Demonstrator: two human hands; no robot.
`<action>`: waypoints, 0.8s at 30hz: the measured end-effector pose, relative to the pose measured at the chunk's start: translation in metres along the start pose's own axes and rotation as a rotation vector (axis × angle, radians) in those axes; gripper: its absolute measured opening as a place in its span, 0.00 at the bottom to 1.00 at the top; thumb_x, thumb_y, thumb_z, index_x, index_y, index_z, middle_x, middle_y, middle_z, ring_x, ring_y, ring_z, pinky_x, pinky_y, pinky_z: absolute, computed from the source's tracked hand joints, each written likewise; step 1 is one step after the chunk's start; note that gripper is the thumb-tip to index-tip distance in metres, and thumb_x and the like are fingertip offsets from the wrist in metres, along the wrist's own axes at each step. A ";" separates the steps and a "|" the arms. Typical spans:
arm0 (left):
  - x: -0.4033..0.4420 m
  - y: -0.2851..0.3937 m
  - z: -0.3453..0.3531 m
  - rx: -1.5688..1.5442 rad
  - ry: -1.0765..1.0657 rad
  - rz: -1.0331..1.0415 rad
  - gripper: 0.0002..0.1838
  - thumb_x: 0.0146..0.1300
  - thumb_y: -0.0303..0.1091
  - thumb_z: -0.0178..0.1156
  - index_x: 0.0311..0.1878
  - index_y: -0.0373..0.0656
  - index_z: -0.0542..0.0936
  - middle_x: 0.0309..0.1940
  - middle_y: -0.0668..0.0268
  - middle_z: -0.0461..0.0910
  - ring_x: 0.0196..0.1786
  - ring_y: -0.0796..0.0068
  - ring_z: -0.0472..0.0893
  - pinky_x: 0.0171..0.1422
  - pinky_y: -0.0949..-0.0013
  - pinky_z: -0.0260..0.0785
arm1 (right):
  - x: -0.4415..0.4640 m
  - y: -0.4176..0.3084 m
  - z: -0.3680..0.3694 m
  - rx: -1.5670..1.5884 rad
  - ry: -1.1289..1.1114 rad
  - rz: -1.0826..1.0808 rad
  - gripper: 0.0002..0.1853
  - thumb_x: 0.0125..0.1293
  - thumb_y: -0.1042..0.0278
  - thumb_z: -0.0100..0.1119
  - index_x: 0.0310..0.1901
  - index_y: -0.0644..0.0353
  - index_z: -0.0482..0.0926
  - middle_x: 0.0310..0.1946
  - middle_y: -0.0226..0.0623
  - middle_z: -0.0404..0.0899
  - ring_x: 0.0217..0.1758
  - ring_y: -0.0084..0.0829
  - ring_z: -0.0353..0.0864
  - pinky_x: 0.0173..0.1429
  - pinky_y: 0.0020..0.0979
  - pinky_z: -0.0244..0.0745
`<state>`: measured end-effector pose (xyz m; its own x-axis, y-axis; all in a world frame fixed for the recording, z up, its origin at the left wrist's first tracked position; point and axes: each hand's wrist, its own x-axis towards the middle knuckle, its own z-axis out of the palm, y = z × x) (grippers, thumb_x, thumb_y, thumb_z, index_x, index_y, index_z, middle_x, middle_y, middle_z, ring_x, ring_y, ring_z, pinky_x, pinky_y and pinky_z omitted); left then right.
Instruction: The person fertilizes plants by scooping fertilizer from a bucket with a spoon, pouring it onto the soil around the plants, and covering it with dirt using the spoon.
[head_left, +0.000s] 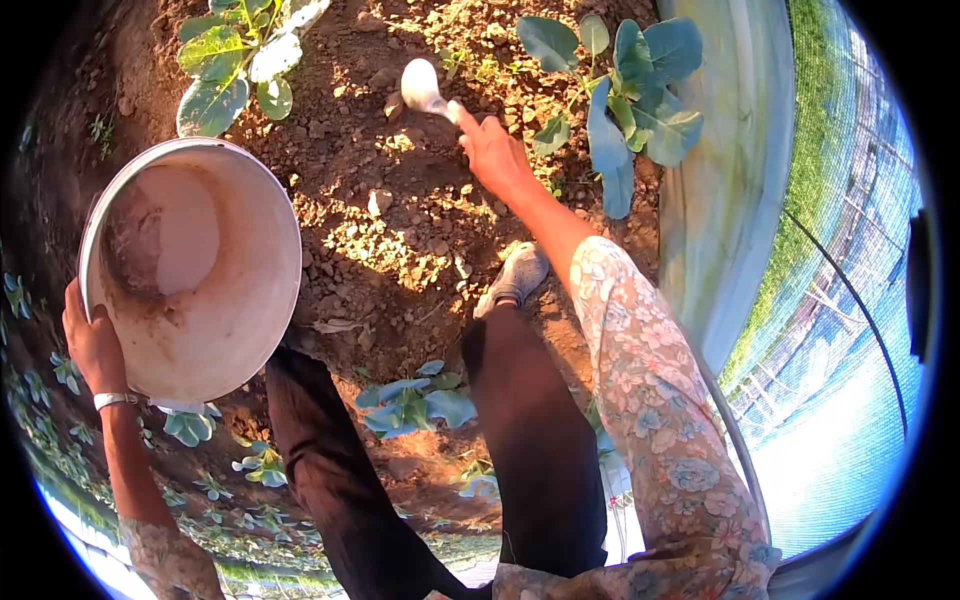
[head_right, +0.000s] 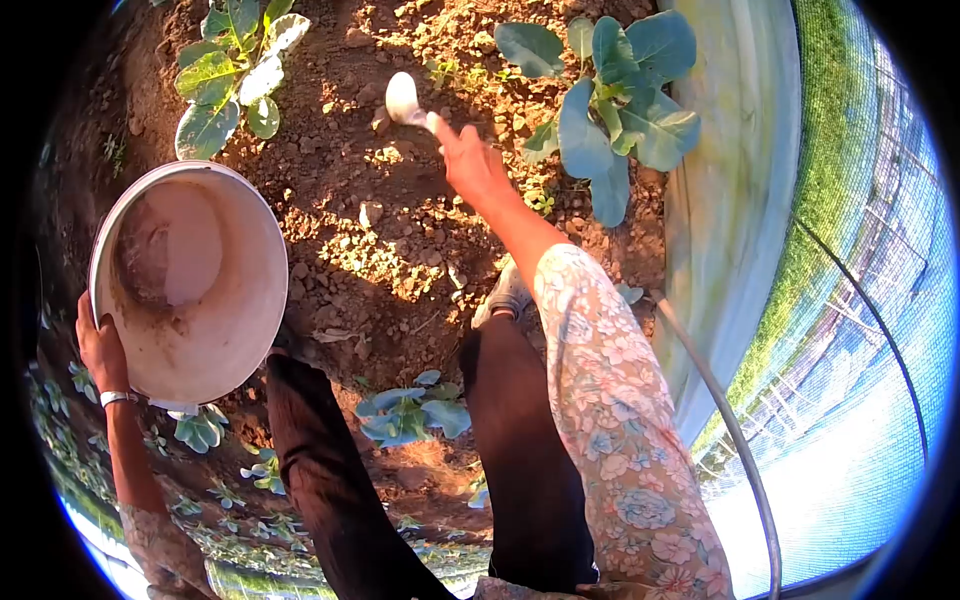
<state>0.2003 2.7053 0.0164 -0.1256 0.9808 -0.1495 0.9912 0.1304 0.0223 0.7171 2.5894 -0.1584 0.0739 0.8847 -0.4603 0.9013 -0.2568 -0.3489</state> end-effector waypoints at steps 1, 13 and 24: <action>-0.001 0.000 -0.001 0.018 -0.010 -0.006 0.24 0.56 0.26 0.47 0.59 0.48 0.70 0.49 0.55 0.73 0.54 0.54 0.73 0.59 0.58 0.62 | 0.009 0.017 0.013 0.064 0.126 0.110 0.25 0.65 0.69 0.48 0.65 0.46 0.62 0.33 0.51 0.70 0.30 0.53 0.75 0.37 0.46 0.72; 0.004 0.005 -0.004 0.027 -0.069 -0.022 0.24 0.56 0.29 0.45 0.59 0.48 0.70 0.51 0.56 0.73 0.55 0.55 0.72 0.61 0.60 0.61 | -0.199 0.136 -0.031 -0.268 -0.185 0.452 0.31 0.64 0.73 0.45 0.68 0.39 0.56 0.37 0.54 0.71 0.34 0.55 0.77 0.40 0.49 0.73; 0.009 0.012 -0.004 0.088 -0.134 -0.087 0.26 0.57 0.34 0.45 0.62 0.49 0.68 0.54 0.55 0.72 0.57 0.54 0.71 0.61 0.59 0.61 | -0.135 0.107 0.008 -0.123 -0.278 0.335 0.30 0.63 0.77 0.43 0.66 0.41 0.59 0.40 0.55 0.71 0.40 0.51 0.78 0.44 0.46 0.74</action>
<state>0.2107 2.7163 0.0198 -0.2101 0.9376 -0.2772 0.9774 0.1947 -0.0824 0.7997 2.4392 -0.1401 0.2681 0.6180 -0.7391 0.8923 -0.4485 -0.0512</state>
